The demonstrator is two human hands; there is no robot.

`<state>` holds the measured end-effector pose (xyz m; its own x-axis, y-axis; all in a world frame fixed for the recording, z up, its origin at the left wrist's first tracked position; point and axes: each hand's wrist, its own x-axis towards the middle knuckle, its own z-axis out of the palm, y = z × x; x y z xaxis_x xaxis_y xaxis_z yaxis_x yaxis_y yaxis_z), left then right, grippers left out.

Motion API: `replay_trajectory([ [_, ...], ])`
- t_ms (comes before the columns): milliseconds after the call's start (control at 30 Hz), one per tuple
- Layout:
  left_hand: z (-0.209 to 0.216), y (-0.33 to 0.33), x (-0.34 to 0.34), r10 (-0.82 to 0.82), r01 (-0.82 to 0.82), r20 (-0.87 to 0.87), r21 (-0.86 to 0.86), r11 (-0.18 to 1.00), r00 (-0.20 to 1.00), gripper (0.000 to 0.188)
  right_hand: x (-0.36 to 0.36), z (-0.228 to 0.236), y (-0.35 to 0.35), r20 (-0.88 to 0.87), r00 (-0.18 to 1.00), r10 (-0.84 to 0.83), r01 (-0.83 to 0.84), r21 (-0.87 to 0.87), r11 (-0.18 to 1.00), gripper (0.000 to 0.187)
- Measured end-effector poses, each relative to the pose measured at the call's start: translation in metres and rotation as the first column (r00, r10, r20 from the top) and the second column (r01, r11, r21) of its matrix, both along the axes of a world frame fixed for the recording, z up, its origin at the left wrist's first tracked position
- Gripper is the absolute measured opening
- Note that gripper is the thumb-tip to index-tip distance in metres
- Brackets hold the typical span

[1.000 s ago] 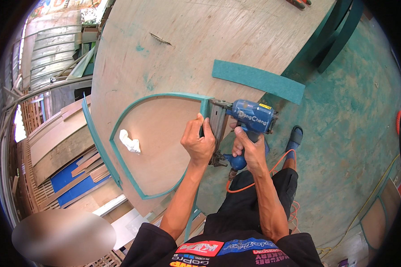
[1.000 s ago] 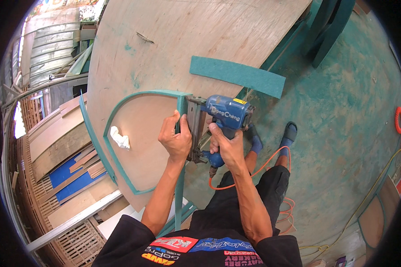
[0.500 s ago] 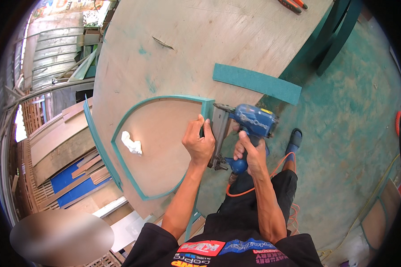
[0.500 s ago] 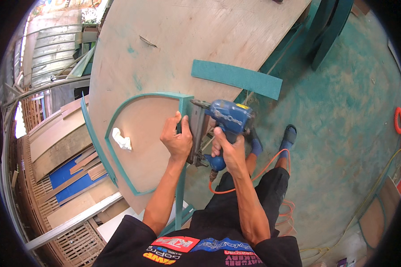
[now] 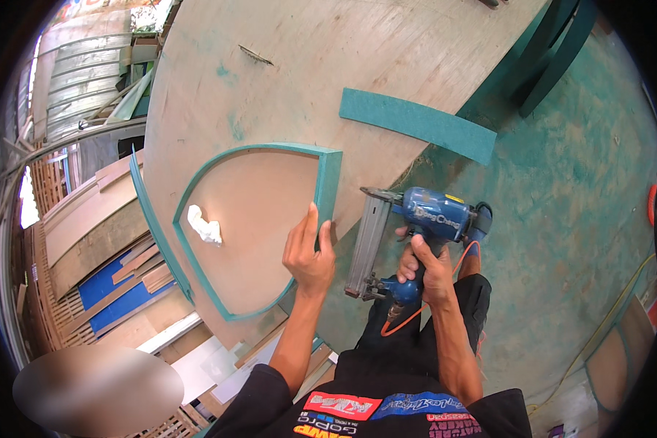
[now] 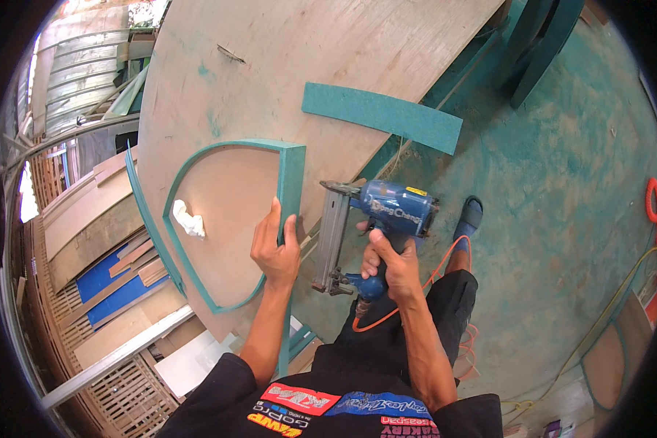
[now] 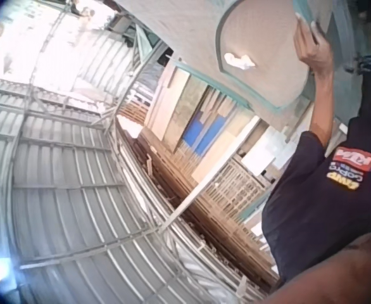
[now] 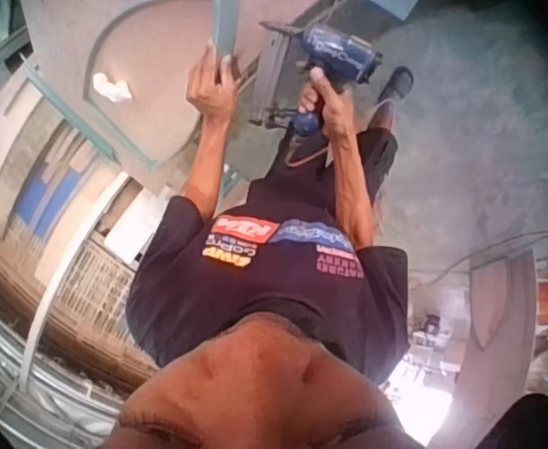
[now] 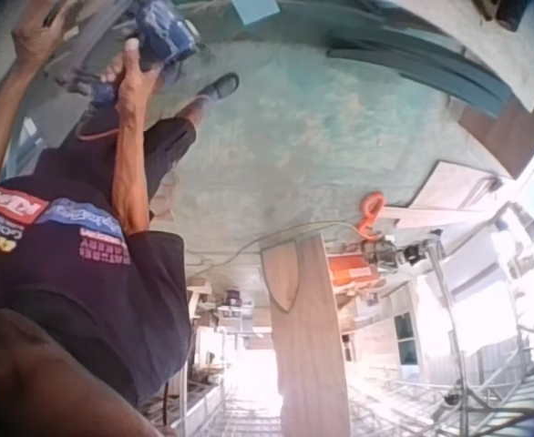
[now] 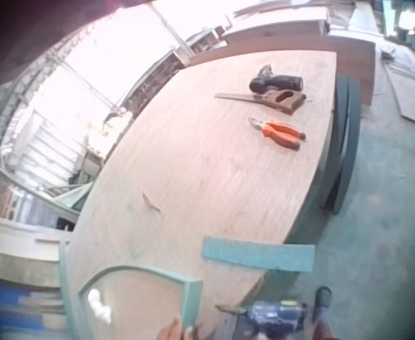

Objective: The person assembles a curved wooden furniture panel by hand-pressing a decorative trim into a groove, cleaning the edge with a cloth, and securing the pieces with a pneumatic nail gun before using a small handsaw to trim excess material.

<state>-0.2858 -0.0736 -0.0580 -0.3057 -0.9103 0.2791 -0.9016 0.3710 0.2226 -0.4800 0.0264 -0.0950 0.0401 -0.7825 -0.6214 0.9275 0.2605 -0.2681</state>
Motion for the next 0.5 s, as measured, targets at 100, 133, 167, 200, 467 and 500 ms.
replay_trajectory([
  [100,0.004,0.031,0.024,0.019,-0.019,0.036,0.006,1.000,0.999,0.047,0.005,0.004,-0.003,-0.027,0.998,0.053,-0.053,-0.013,0.999,0.038],
  [133,0.007,0.041,0.031,0.031,-0.031,0.054,0.001,1.000,0.998,0.046,0.008,0.006,-0.005,-0.038,0.997,0.067,-0.068,-0.020,0.997,0.038],
  [167,0.007,0.048,0.037,0.044,-0.044,0.071,-0.003,0.999,0.997,0.046,0.012,0.010,-0.008,-0.057,0.996,0.073,-0.074,-0.023,0.997,0.038],
  [200,0.005,0.050,0.040,0.047,-0.046,0.053,-0.021,0.999,0.998,0.046,0.016,0.013,-0.011,-0.061,0.995,0.076,-0.077,-0.015,0.997,0.038],
  [467,0.002,0.047,0.050,0.028,-0.029,-0.061,-0.020,0.999,0.998,0.038,0.037,0.015,-0.021,-0.104,0.994,0.030,-0.025,0.043,0.999,0.035],
  [500,0.003,0.047,0.051,0.027,-0.027,-0.078,-0.003,1.000,0.997,0.038,0.037,0.015,-0.023,-0.112,0.994,0.020,-0.015,0.045,0.999,0.034],
])
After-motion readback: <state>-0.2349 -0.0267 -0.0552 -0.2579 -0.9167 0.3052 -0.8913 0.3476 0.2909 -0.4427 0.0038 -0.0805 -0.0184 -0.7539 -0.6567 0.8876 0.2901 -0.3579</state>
